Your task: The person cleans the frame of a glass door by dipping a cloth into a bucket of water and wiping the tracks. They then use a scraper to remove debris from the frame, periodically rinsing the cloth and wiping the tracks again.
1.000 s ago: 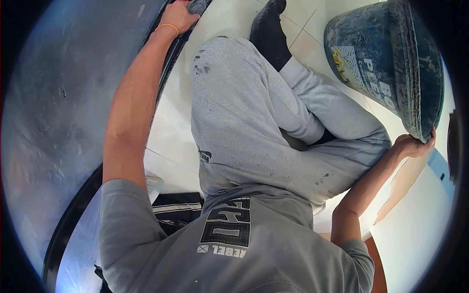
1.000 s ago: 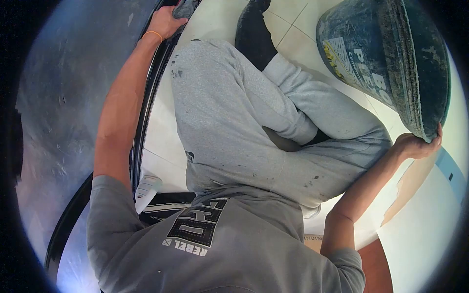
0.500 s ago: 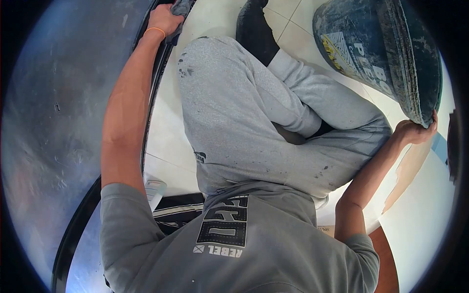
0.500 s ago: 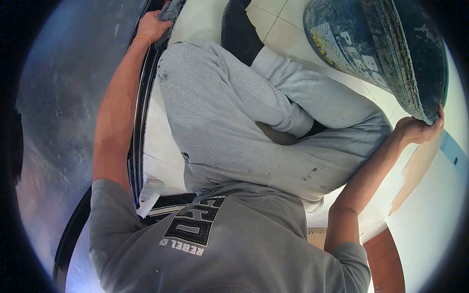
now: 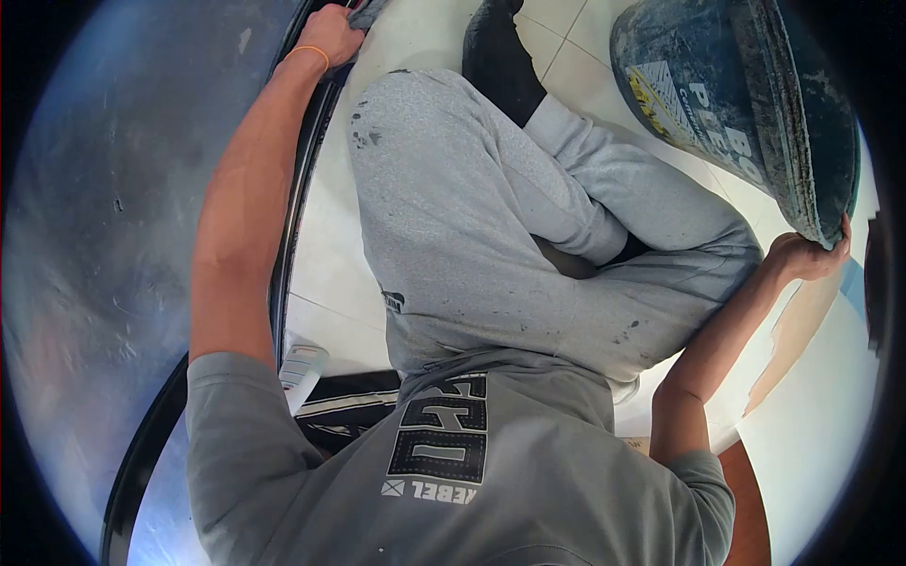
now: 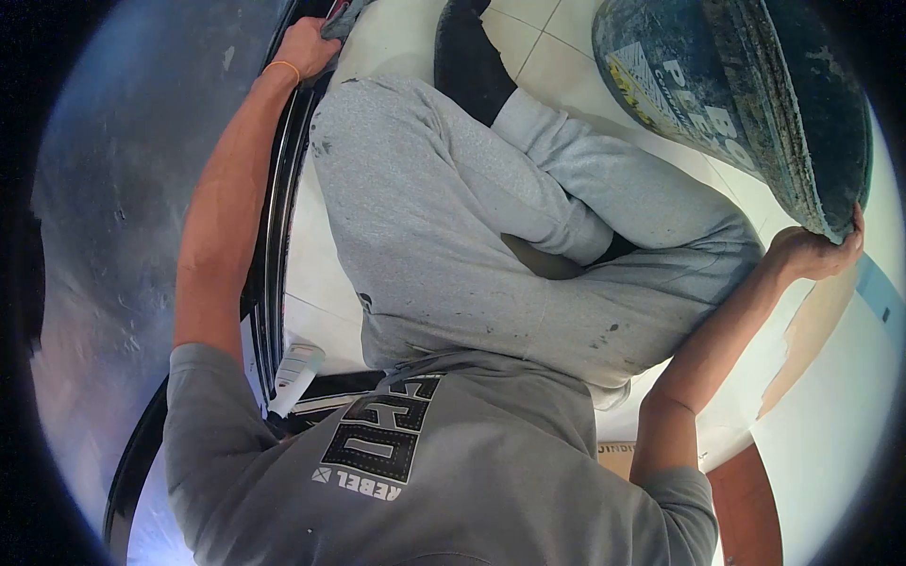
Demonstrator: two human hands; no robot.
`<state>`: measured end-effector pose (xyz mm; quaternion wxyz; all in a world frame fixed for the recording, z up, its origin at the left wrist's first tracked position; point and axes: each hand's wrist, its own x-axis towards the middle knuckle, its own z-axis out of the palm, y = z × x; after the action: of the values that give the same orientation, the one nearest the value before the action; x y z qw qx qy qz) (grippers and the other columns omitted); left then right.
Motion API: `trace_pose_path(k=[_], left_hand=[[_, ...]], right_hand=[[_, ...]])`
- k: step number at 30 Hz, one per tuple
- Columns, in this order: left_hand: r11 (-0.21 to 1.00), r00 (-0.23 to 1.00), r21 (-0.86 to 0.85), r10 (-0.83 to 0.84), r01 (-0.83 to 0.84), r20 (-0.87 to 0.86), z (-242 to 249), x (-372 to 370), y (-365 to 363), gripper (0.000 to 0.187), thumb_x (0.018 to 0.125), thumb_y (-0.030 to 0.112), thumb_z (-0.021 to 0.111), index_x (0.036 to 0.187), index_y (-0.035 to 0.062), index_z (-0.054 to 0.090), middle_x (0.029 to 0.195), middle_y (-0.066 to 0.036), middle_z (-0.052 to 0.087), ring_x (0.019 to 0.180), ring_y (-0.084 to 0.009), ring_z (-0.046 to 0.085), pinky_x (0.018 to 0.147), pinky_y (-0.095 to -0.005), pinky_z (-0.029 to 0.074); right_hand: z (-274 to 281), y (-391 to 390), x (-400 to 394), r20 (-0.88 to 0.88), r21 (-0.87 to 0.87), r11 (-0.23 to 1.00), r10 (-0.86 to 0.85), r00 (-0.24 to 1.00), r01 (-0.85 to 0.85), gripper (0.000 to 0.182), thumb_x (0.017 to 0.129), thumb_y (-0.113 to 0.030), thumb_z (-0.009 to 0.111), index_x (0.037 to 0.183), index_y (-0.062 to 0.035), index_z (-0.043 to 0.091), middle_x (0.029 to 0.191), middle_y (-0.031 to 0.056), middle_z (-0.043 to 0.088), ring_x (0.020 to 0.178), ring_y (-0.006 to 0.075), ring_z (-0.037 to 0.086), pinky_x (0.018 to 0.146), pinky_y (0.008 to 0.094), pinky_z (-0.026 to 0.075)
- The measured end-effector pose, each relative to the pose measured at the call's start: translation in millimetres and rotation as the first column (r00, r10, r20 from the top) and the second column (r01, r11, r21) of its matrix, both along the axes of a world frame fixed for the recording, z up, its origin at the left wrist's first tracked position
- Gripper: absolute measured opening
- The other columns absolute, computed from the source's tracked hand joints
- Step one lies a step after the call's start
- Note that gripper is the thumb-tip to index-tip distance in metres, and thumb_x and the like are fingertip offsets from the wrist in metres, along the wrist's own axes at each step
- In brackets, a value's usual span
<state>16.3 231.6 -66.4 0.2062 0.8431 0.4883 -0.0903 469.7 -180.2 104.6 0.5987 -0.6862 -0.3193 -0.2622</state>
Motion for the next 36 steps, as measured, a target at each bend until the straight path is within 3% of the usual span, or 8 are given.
trace_pose_path(k=[2,5,11,17,26,32,35,36], left_hand=[[0.999,0.998,-0.052,0.003,-0.007,-0.065,13,8,-9,0.047,0.082,0.031,0.062,0.118,0.0012,0.064,0.109,-0.026,0.066,0.105,-0.0417,0.063,0.095,-0.0449,0.048],[0.990,0.994,-0.132,0.057,-0.044,0.096,7,0,-6,0.049,0.084,0.035,0.057,0.118,0.0001,0.061,0.109,-0.027,0.066,0.103,-0.0435,0.062,0.093,-0.0464,0.047],[0.956,0.960,0.186,0.188,-0.227,0.210,-11,0,-15,0.047,0.083,0.036,0.057,0.114,0.0010,0.062,0.109,-0.028,0.065,0.105,-0.0454,0.061,0.092,-0.0476,0.047],[0.952,0.948,0.176,0.203,-0.249,0.243,-6,12,-21,0.050,0.081,0.041,0.064,0.115,0.0056,0.064,0.109,-0.024,0.067,0.105,-0.0444,0.061,0.092,-0.0470,0.048],[0.907,0.900,0.247,0.237,-0.340,0.367,17,37,-35,0.027,0.083,0.020,0.065,0.103,0.0013,0.067,0.099,-0.026,0.066,0.098,-0.0451,0.060,0.081,-0.0469,0.050],[0.985,0.926,0.041,0.143,-0.167,0.350,12,27,-17,0.034,0.086,0.025,0.062,0.108,-0.0002,0.066,0.101,-0.027,0.066,0.098,-0.0428,0.063,0.082,-0.0448,0.050],[0.886,0.776,-0.234,0.464,-0.400,0.428,16,35,-16,0.035,0.089,0.027,0.058,0.105,-0.0032,0.066,0.100,-0.028,0.066,0.100,-0.0429,0.063,0.083,-0.0448,0.050],[0.933,0.830,-0.121,0.356,-0.338,0.428,8,33,-12,0.036,0.090,0.027,0.057,0.105,-0.0037,0.066,0.102,-0.028,0.066,0.100,-0.0433,0.062,0.084,-0.0449,0.050]], right_hand=[[1,2,-1,-0.007,0.004,1.000,-0.001,1.000,0.001,0.043,0.096,-0.024,0.037,0.103,0.0087,0.063,0.109,0.0182,0.058,0.103,0.0302,0.061,0.096,0.0416,0.049],[1,3,-4,-0.021,0.010,1.000,0.001,1.000,0.000,0.042,0.096,-0.023,0.037,0.103,0.0089,0.063,0.109,0.0178,0.058,0.104,0.0301,0.061,0.096,0.0414,0.049],[-1,-4,3,0.006,-0.036,0.999,-0.012,1.000,0.012,0.043,0.095,-0.023,0.035,0.104,0.0083,0.064,0.110,0.0167,0.056,0.106,0.0305,0.059,0.096,0.0420,0.050],[0,-2,1,-0.031,-0.017,1.000,0.014,0.999,-0.015,0.044,0.096,-0.025,0.034,0.103,0.0074,0.064,0.109,0.0152,0.054,0.105,0.0290,0.059,0.096,0.0415,0.049],[1,-1,-1,-0.022,-0.026,1.000,0.004,1.000,-0.005,0.044,0.096,-0.024,0.035,0.102,0.0074,0.064,0.112,0.0149,0.052,0.106,0.0294,0.059,0.098,0.0422,0.049],[1,0,-2,-0.002,-0.040,0.999,-0.006,1.000,0.006,0.044,0.096,-0.026,0.035,0.103,0.0076,0.063,0.111,0.0163,0.054,0.106,0.0307,0.059,0.098,0.0428,0.049],[1,0,-2,0.005,-0.027,1.000,0.001,1.000,-0.001,0.045,0.096,-0.027,0.035,0.103,0.0074,0.063,0.110,0.0175,0.057,0.106,0.0312,0.060,0.098,0.0427,0.049],[1,0,-2,-0.003,-0.022,1.000,0.001,1.000,-0.001,0.045,0.097,-0.027,0.035,0.103,0.0073,0.063,0.110,0.0180,0.058,0.106,0.0313,0.060,0.098,0.0426,0.049]])
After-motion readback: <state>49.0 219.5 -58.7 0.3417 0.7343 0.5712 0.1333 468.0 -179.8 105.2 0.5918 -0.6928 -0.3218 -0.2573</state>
